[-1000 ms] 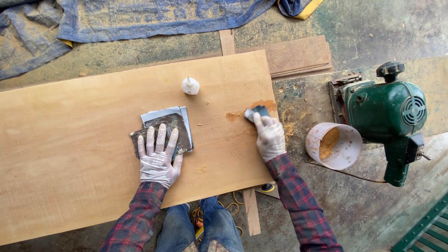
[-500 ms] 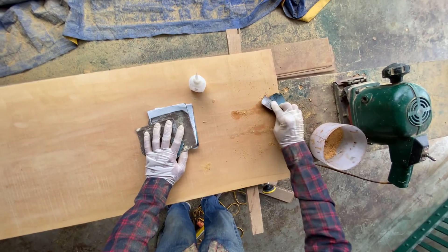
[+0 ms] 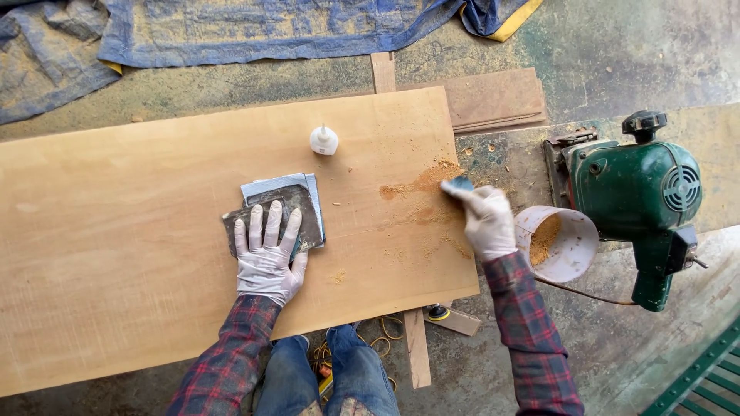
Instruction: The person sands a large wooden board by hand, holding the board steady with one gloved hand while rubbing a sanding block across its surface with the other. They reposition the board, sweep accumulated sawdust aside with the block, and continue sanding along the board's length and edges.
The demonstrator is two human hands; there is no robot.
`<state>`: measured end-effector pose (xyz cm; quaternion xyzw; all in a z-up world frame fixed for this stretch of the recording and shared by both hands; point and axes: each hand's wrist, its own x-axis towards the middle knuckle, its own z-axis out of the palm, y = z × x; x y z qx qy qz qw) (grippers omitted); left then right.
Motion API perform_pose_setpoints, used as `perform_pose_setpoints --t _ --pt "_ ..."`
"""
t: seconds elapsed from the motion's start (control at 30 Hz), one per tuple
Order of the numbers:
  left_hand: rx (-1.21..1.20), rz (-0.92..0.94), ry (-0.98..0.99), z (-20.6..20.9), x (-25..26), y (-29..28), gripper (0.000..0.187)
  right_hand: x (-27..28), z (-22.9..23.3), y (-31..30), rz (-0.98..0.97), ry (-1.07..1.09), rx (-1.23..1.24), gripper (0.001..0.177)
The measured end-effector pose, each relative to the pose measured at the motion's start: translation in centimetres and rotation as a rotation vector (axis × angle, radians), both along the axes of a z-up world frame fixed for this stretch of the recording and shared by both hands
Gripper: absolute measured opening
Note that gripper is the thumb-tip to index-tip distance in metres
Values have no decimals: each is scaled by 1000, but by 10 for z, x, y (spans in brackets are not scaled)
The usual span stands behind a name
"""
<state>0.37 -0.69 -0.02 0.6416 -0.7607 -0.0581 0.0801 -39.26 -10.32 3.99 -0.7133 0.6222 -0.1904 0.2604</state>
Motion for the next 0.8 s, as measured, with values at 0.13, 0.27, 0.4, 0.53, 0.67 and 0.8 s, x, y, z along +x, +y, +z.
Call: perform_pose_setpoints --t 0.13,0.27,0.4,0.53,0.67,0.8 --pt "-7 1 1 1 -2 0 79 5 -7 -35 -4 69 -372 37" --pt "-14 -2 -1 3 2 -4 78 22 -21 -17 129 -72 -269 37" --pt "-1 2 -2 3 0 -1 79 -1 -2 -24 -88 -98 -166 37" --pt "-3 -2 5 4 -2 -3 79 55 -12 -20 -41 76 -349 46" --pt "12 0 7 3 0 1 80 70 4 -5 87 -114 -155 42" --pt "-33 0 1 2 -1 1 80 79 -7 -44 -68 -52 -312 32"
